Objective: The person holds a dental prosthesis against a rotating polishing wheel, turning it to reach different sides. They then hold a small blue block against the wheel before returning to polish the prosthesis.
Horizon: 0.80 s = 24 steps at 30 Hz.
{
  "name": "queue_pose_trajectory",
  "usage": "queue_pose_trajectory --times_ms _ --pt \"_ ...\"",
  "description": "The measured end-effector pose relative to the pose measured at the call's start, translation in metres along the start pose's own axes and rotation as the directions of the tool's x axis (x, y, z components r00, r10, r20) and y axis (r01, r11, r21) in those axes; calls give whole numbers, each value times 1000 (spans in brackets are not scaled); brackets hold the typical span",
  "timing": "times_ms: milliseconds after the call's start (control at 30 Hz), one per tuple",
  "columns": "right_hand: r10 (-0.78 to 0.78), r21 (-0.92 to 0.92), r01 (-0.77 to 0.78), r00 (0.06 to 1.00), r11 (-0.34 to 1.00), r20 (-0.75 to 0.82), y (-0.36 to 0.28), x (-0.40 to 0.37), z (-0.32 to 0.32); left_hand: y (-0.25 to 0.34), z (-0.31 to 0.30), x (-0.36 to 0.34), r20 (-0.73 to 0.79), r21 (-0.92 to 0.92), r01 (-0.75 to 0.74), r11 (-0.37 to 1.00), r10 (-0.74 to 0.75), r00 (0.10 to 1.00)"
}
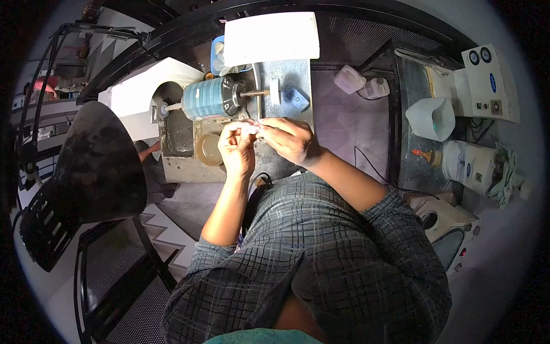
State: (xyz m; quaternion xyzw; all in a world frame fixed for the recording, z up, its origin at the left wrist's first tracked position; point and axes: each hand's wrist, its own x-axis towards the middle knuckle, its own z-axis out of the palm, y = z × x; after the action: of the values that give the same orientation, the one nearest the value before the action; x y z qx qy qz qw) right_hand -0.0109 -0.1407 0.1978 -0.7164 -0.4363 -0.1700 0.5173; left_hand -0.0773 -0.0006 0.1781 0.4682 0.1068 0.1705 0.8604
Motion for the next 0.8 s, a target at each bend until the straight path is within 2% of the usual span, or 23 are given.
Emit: queue_pose_trajectory --times_ms 233,300,367,500,567,633,667,700,733,767,800 --pt "-31 7 31 1000 999 3 -13 10 -7 8 13 -7 -51 -18 -30 999 29 998" --pt "24 -5 -24 1000 1000 12 -13 9 -6 6 16 -8 -73 -19 -44 999 43 996" --pt "62 -25 -61 998 998 33 -10 6 -6 0 17 -9 -126 82 27 996 -16 992" --pt "146 -39 -144 987 989 62 -1 -1 -4 -14 10 -8 -51 180 24 983 -15 999" --pt "194 -12 -194 978 981 71 5 -5 -2 -22 5 -4 -34 216 19 976 -12 999" --pt "288 130 -300 952 945 102 18 -14 3 -28 -3 2 -69 328 139 934 -123 990" --pt "379 195 -396 917 897 122 24 -23 6 -33 -7 6 -66 395 152 906 -137 988" --pt "381 194 -398 917 896 121 29 -27 10 -39 -11 9 -65 395 154 906 -139 988" --pt "559 349 -583 810 733 178 35 -31 14 -46 -14 12 -51 406 161 900 -154 987" --pt "697 477 -718 667 507 264 42 -37 19 -52 -18 14 -36 417 170 893 -170 985" --pt "770 342 -802 582 489 263 58 -48 27 -60 -22 17 -32 452 188 872 -195 980"
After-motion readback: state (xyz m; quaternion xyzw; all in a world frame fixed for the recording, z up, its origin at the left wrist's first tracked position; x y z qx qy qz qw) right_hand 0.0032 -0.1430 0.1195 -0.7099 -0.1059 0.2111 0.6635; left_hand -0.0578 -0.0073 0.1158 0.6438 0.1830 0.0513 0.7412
